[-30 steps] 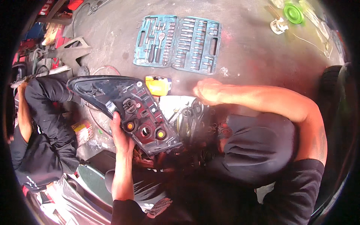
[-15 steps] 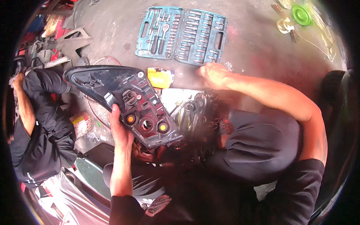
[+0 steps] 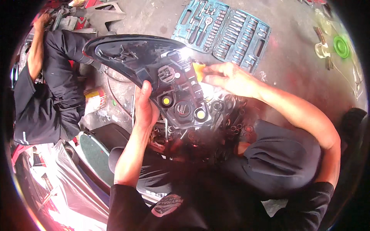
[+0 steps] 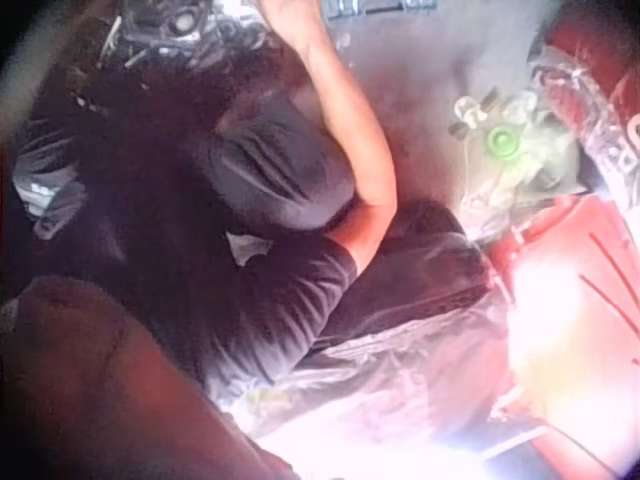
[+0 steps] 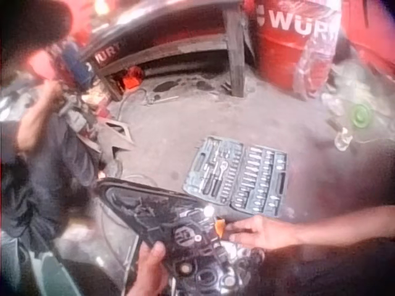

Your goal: The person works on a car headlight assembly while sitting on the floor, using pliers to remove components and then selecting and installing a bulb into the assembly by hand.

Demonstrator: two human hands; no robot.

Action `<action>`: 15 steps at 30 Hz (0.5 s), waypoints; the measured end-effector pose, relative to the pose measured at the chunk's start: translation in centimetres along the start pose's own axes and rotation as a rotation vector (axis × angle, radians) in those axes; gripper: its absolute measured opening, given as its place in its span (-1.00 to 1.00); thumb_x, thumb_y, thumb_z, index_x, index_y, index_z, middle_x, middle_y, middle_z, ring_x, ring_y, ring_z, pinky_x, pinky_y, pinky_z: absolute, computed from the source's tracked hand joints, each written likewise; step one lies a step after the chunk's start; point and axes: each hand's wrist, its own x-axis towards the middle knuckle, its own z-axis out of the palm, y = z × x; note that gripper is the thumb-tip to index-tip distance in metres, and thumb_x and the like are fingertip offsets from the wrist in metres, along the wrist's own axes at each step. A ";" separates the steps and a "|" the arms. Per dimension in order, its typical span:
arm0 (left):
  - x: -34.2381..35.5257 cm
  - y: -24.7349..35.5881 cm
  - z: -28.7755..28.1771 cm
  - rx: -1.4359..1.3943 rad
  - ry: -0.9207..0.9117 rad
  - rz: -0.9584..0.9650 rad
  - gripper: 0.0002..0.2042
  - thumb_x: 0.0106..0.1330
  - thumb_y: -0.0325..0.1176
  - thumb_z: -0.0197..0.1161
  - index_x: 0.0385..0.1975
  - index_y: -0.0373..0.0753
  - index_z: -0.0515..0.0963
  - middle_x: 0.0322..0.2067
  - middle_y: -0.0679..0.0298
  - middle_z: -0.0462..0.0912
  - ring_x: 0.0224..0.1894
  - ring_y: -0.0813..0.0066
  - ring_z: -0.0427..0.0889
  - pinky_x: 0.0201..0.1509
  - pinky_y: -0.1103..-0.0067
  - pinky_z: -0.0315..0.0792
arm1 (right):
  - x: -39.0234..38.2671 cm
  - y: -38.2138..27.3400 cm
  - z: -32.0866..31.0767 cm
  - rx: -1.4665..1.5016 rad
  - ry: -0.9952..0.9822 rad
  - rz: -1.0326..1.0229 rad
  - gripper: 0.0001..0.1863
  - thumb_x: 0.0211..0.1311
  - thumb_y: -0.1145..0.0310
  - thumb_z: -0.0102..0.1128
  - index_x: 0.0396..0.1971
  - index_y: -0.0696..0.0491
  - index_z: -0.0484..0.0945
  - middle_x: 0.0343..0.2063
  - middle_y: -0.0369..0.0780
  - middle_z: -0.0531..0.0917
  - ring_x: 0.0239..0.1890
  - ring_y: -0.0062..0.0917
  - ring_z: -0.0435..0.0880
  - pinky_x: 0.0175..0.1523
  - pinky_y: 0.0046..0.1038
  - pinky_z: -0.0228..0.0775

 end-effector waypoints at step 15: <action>-2.9 0.0 -3.2 0.030 0.128 -0.043 -0.43 0.49 0.03 0.23 0.33 -0.24 0.43 0.25 0.21 0.57 0.26 0.31 0.57 0.41 0.28 0.39 | -1.2 4.4 1.5 -0.481 -0.079 -0.117 -0.62 0.31 0.48 0.12 0.10 0.15 0.63 -0.07 0.06 0.74 0.01 -0.15 0.75 0.12 -0.18 0.55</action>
